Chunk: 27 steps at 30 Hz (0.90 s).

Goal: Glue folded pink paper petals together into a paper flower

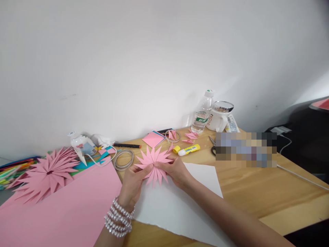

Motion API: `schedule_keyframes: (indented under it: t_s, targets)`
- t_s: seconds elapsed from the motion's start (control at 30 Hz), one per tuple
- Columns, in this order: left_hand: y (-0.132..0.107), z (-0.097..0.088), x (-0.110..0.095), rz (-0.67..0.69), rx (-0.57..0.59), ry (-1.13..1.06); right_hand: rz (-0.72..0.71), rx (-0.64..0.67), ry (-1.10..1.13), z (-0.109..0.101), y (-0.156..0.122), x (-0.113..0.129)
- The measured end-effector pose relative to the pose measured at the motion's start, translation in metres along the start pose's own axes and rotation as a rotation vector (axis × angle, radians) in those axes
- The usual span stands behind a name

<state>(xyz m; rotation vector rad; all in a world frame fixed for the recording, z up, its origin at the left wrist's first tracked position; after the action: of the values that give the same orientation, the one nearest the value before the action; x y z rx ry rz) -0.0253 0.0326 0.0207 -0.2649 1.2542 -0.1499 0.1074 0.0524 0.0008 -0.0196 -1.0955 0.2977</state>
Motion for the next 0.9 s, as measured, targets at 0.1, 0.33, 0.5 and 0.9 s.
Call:
schedule_keyframes:
  t_s: [0.1,0.33,0.5,0.9]
  targets:
    - [-0.001,0.000,0.002,0.069,-0.028,0.002,-0.055,-0.036,-0.026,0.001,-0.002,-0.001]
    - [-0.001,-0.002,0.003,0.115,-0.065,-0.009,-0.121,-0.063,-0.041,0.005,-0.003,-0.001]
    - [0.003,-0.004,0.007,0.099,-0.030,-0.015,-0.095,-0.122,-0.074,0.004,-0.006,0.000]
    - [0.003,0.005,0.011,0.091,-0.056,-0.134,-0.078,-0.220,0.138,0.000,-0.001,-0.010]
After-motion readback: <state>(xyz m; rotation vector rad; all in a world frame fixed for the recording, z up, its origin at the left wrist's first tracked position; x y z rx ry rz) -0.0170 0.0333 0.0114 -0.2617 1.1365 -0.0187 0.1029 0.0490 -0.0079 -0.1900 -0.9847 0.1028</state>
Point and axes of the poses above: each hand's wrist, its own y-axis towards the middle knuckle, its own z-axis out of the palm, x = y × z, the point moved 3 cm from there along y, towards the middle knuckle, and after that the axes turned 2 degrees about -y, right-handed, at the moved point
